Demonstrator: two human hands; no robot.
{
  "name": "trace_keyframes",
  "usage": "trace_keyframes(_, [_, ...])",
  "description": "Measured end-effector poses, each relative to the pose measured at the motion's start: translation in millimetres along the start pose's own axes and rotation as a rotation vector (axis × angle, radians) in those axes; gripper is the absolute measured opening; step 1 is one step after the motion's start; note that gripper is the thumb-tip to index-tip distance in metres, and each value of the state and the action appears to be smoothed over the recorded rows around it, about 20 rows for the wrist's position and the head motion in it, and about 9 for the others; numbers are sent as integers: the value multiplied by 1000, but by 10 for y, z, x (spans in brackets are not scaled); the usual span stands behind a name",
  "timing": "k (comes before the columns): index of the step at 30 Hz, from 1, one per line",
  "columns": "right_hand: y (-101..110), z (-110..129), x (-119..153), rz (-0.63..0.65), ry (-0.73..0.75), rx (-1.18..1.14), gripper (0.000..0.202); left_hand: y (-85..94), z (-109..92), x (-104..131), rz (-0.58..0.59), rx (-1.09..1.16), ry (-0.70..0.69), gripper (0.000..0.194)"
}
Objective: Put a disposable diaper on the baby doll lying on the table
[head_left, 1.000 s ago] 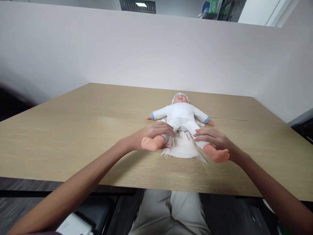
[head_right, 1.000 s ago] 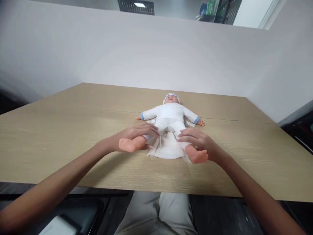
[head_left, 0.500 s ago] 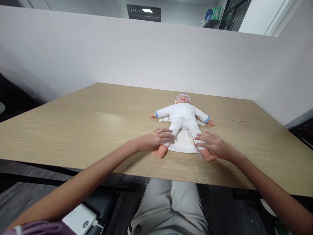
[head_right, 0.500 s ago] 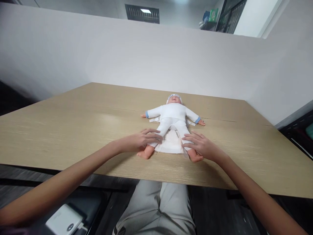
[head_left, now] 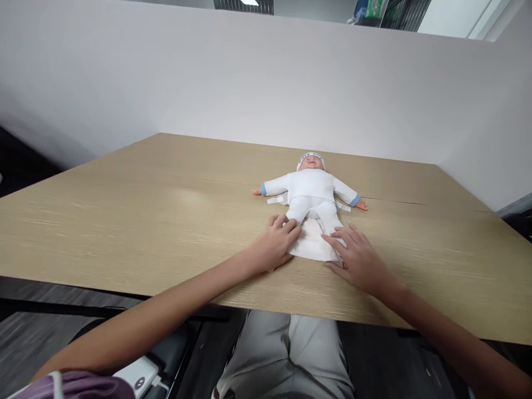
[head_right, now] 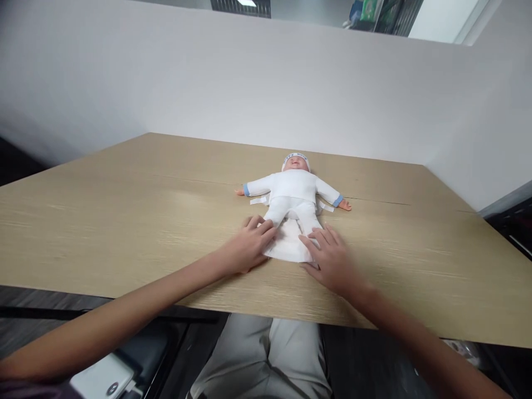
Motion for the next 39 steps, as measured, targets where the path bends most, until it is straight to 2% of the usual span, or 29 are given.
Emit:
trace_keyframes(2, [-40, 33, -4, -33, -48, 24, 40, 7, 20, -4, 4, 46, 7, 27])
trace_keyframes(5, [31, -68, -95, -60, -77, -83, 34, 108, 130, -38, 6, 243, 10, 15])
trace_keyframes(7, [139, -195, -220, -111, -82, -234, 29, 217, 223, -107, -29, 419, -8, 18])
trace_keyframes(11, [352, -481, -566, -352, -124, -468, 25, 426, 443, -410, -144, 649, 7, 35])
trace_keyframes(14, [319, -735, -842, -384, -282, -593, 29, 456, 659, -754, -142, 801, 153, 37])
trace_keyframes(17, [102, -1044, -1065, -320, -518, -738, 32, 310, 872, -1083, -8, 1034, 321, 38])
trace_keyframes(21, [-281, -1364, -1223, -187, -681, -1114, 37, -12, 1077, -1304, 94, 1288, 509, 35])
trace_keyframes(23, [-403, -1443, -1217, -165, -699, -1282, 42, -156, 1122, -1321, 145, 1443, 503, 40])
trace_keyframes(25, [-460, -1484, -1156, -159, -678, -1341, 49, -260, 1151, -1304, 200, 1570, 438, 47])
trace_keyframes(27, [-476, -1515, -1039, -161, -672, -1259, 56, -329, 1201, -1278, 231, 1650, 396, 51])
trace_keyframes(30, [-448, -1545, -771, -250, -703, -1015, 64, -373, 1336, -1256, 226, 1680, 414, 49])
trace_keyframes(32, [-413, -1514, -555, -292, -709, -831, 62, -343, 1431, -1254, 198, 1600, 440, 44])
trace_keyframes(34, [-379, -1441, -341, -263, -700, -609, 54, -253, 1475, -1255, 140, 1445, 453, 38])
trace_keyframes(36, [-352, -1360, -170, -225, -666, -408, 47, -104, 1420, -1257, 25, 1232, 424, 32])
trace_keyframes(39, [-363, -1310, -37, -210, -613, -296, 43, 155, 1116, -1267, -182, 916, 283, 29])
Point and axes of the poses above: each hand's wrist, its own x-axis away from the middle knuckle, its own y-axis out of the back of the hand, z = x × y, the point moved 3 cm from there along -x, towards the middle knuckle, and after that the axes turned 8 degrees about y, right-handed, at the moved point
